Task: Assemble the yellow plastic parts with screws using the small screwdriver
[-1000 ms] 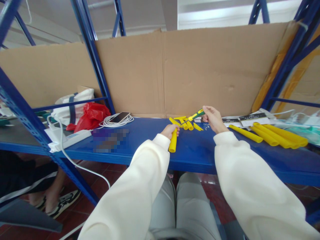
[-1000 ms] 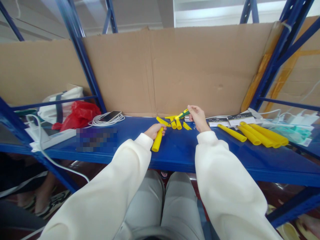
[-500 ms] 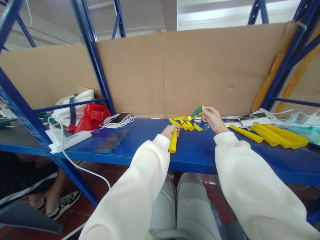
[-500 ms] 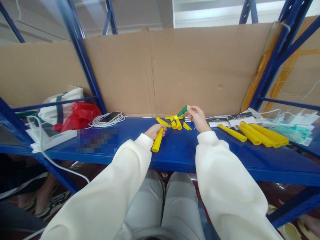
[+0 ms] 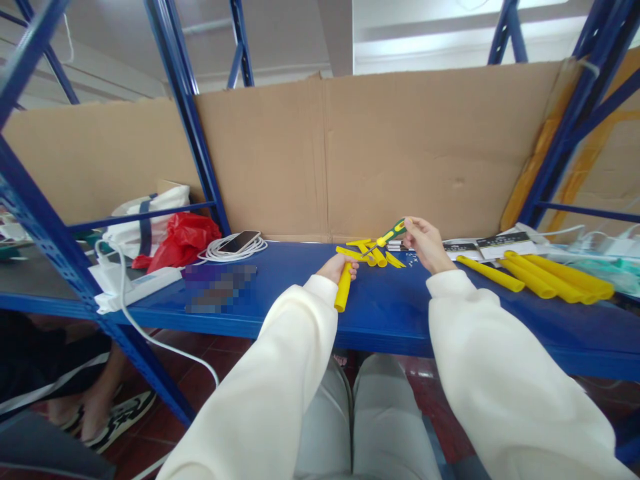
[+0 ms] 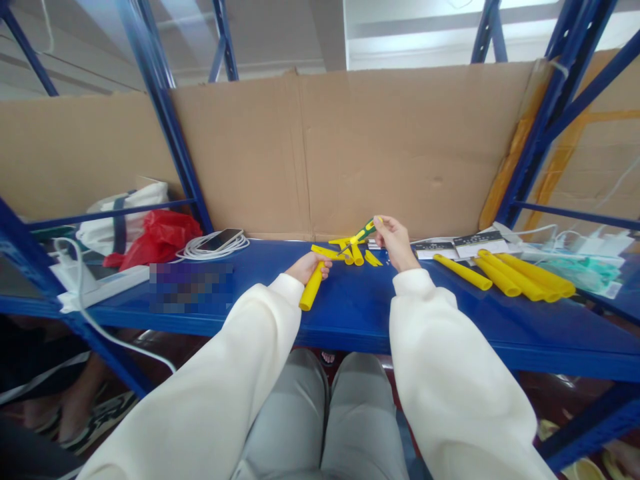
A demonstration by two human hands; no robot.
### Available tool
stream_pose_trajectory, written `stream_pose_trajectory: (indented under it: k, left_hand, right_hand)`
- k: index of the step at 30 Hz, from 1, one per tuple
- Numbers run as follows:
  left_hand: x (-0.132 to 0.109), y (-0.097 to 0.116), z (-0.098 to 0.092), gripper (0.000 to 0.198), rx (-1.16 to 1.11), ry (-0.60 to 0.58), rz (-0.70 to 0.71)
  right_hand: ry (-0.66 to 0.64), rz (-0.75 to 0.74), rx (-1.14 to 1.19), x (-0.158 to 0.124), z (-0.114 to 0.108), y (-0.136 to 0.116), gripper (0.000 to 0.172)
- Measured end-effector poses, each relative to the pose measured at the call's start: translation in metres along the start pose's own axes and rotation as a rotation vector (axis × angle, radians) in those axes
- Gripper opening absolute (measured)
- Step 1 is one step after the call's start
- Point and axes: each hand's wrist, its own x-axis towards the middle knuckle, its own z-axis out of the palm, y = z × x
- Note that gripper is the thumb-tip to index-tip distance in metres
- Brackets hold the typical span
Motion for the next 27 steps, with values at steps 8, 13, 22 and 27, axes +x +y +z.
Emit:
stream_pose_trajectory:
  k: [8, 13, 22, 27]
  left_hand:
    - [0.0006, -0.0013, -0.0005, 0.017, -0.017, 0.013, 0.018]
    - [-0.0002, -0.0023, 0.0005, 0.017, -0.013, 0.007, 0.031]
    - [-0.0002, -0.0024, 0.001, 0.016, -0.008, -0.027, 0.029]
    - [-0.0026, -0.0016, 0.003, 0.016, 0.016, 0.002, 0.02]
  right_hand:
    - [-0.022, -0.018, -0.017, -0.0001, -0.0015, 0.0005, 0.047]
    - [0.024, -0.033, -0.032, -0.0004, 0.0002, 0.0002, 0.052]
    - [0.08, -0.053, -0.058, -0.0001, 0.0034, -0.0002, 0.053]
    - [-0.04, -0.029, -0.013, -0.0031, 0.0065, -0.0058, 0.049]
